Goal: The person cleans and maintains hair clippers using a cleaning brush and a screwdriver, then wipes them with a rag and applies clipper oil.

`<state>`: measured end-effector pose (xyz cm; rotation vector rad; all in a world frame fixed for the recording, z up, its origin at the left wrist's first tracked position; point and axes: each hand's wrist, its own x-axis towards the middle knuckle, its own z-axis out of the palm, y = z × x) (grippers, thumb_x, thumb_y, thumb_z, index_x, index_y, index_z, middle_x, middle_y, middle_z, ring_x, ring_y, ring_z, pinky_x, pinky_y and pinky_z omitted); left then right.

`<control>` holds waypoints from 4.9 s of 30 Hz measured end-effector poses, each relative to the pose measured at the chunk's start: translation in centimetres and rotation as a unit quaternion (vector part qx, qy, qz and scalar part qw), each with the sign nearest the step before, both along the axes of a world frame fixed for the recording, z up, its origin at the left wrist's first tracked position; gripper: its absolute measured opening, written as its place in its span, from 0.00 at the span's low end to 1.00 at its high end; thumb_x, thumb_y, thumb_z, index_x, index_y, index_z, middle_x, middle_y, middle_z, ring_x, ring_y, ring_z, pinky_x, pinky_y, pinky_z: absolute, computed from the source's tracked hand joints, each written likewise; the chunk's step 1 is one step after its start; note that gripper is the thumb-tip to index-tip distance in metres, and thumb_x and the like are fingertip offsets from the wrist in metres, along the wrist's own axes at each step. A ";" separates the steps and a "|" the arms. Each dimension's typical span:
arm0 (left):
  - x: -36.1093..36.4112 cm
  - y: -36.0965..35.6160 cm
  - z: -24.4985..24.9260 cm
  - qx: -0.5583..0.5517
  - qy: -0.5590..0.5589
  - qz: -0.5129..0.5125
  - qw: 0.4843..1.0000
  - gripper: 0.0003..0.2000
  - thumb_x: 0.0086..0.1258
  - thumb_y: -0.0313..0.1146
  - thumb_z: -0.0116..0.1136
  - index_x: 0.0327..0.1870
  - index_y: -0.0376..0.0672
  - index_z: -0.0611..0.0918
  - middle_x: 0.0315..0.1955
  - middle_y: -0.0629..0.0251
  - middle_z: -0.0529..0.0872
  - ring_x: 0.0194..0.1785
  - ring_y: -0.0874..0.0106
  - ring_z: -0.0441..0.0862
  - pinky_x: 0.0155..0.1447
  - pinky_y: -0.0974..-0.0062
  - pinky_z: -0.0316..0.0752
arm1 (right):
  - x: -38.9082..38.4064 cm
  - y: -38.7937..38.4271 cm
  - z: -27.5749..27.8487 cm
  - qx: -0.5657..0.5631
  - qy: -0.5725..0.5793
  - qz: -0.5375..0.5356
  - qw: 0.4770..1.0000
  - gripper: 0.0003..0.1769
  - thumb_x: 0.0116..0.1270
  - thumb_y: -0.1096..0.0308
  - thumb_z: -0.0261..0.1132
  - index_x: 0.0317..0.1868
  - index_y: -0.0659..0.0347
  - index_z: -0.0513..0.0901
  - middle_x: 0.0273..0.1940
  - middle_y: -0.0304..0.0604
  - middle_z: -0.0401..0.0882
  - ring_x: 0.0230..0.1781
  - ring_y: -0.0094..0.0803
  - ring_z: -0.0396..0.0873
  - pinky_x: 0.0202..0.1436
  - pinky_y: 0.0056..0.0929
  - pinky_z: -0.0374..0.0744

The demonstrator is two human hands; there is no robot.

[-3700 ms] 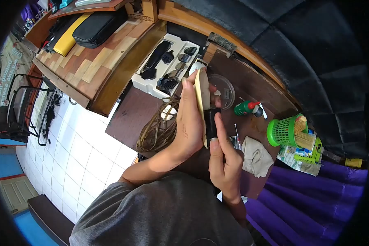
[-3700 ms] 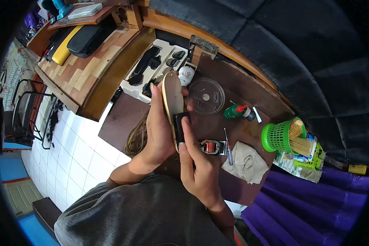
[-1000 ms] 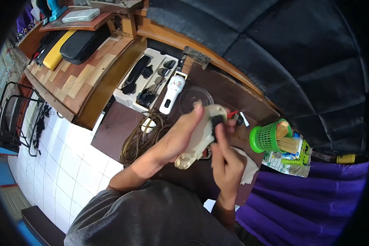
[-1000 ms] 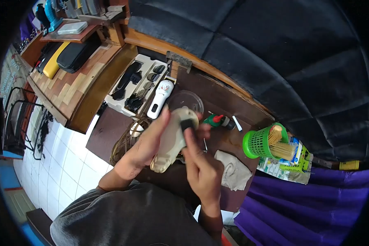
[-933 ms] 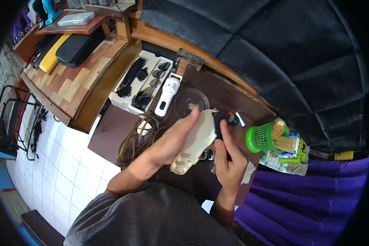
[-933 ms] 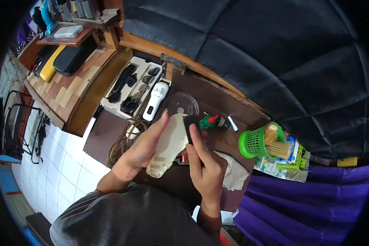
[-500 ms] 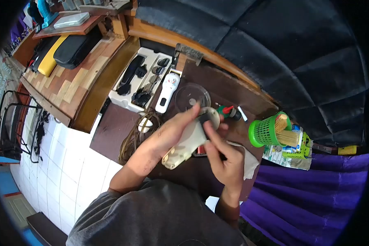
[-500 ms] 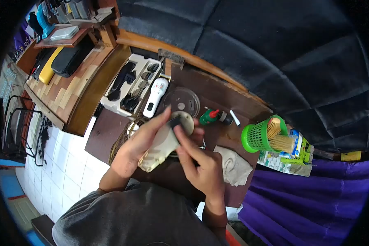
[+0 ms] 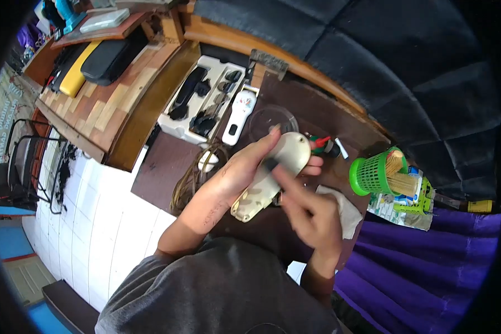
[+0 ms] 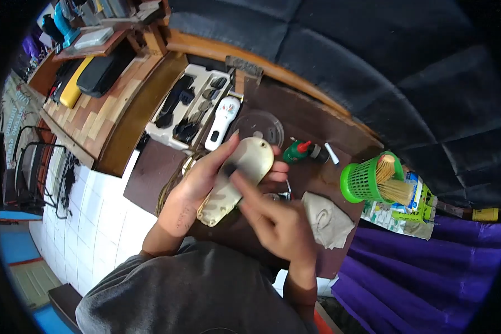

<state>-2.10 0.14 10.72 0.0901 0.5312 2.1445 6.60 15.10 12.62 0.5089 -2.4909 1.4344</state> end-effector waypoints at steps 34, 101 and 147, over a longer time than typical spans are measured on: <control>-7.4 -12.6 6.8 0.150 0.215 0.522 0.812 0.37 0.79 0.61 0.26 0.73 0.36 0.62 0.55 0.44 0.78 0.39 0.64 0.80 0.37 0.66 0.86 | -4.1 -8.8 2.9 0.024 -0.016 0.163 0.986 0.32 0.63 0.72 0.67 0.66 0.76 0.69 0.35 0.51 0.86 0.24 0.34 0.84 0.32 0.30 0.79; -3.0 1.2 7.0 0.109 0.203 0.509 0.830 0.32 0.80 0.63 0.29 0.75 0.51 0.58 0.46 0.59 0.76 0.38 0.68 0.79 0.36 0.70 0.82 | -2.0 -1.3 5.9 0.084 0.098 -0.001 0.992 0.27 0.61 0.76 0.63 0.63 0.63 0.81 0.25 0.48 0.79 0.24 0.38 0.76 0.38 0.36 0.75; -1.4 4.2 7.4 0.008 0.263 0.220 0.939 0.33 0.82 0.53 0.38 0.79 0.39 0.54 0.67 0.42 0.71 0.68 0.57 0.74 0.72 0.62 0.70 | -4.0 4.5 5.1 -0.031 0.150 0.039 0.987 0.24 0.58 0.80 0.70 0.56 0.57 0.87 0.25 0.43 0.86 0.21 0.24 0.81 0.30 0.24 0.79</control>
